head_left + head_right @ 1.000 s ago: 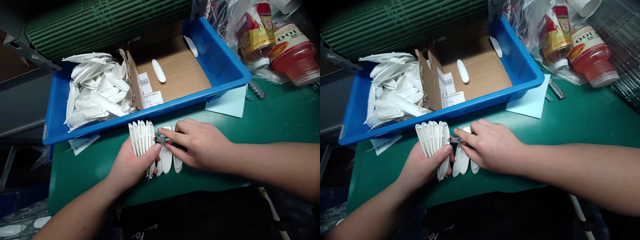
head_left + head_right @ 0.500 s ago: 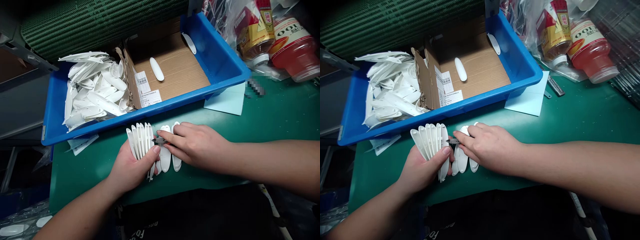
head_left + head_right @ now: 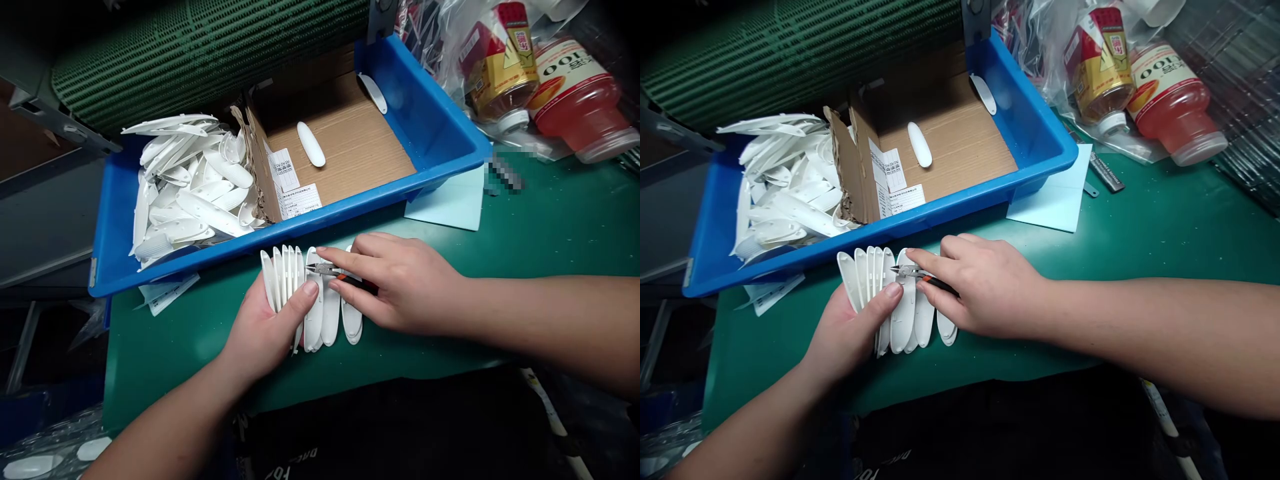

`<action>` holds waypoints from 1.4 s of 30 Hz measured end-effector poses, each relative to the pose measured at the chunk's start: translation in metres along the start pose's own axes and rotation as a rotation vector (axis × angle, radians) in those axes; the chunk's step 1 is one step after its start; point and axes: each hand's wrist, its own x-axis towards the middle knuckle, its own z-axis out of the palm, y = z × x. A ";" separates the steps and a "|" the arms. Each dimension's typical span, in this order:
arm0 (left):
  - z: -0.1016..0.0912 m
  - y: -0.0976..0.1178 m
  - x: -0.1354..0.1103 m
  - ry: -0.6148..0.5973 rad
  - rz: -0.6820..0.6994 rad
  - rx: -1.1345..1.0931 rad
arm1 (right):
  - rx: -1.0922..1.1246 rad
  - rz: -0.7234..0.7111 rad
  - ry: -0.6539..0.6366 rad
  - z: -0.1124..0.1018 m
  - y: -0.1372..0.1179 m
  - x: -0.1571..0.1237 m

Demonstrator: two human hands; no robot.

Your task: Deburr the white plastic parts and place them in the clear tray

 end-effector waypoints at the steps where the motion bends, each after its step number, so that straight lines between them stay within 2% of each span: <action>1: -0.001 0.001 0.000 0.019 -0.013 0.012 | -0.014 -0.002 -0.016 0.000 -0.001 0.000; 3: -0.001 0.002 -0.001 0.032 -0.054 0.033 | -0.046 -0.007 -0.054 0.000 -0.003 -0.001; 6: 0.000 0.004 -0.003 -0.024 -0.106 -0.007 | -0.079 -0.010 -0.095 -0.001 -0.005 0.000; 8: 0.001 0.006 -0.004 -0.050 -0.102 -0.038 | -0.097 -0.019 -0.107 -0.001 -0.007 0.000; 12: 0.002 0.009 -0.004 -0.009 -0.054 0.033 | -0.125 -0.034 -0.146 0.000 -0.009 0.000; 18: 0.002 0.010 -0.003 0.003 -0.131 0.115 | -0.160 -0.034 -0.192 -0.002 -0.012 -0.001; 29: 0.003 0.011 -0.009 -0.050 -0.097 0.142 | -0.177 -0.108 -0.219 0.002 -0.013 0.000; 31: 0.003 0.011 -0.008 -0.056 -0.106 0.118 | -0.113 -0.093 -0.186 0.002 -0.010 0.000; 36: 0.001 0.005 -0.004 -0.094 -0.102 0.020 | -0.003 0.009 0.000 -0.001 -0.002 0.003; 39: 0.000 0.001 -0.002 -0.096 -0.077 0.019 | -0.019 0.044 0.009 0.000 0.000 0.004; 42: -0.001 0.000 -0.002 -0.036 -0.025 0.029 | 0.000 0.052 -0.014 0.002 -0.001 0.005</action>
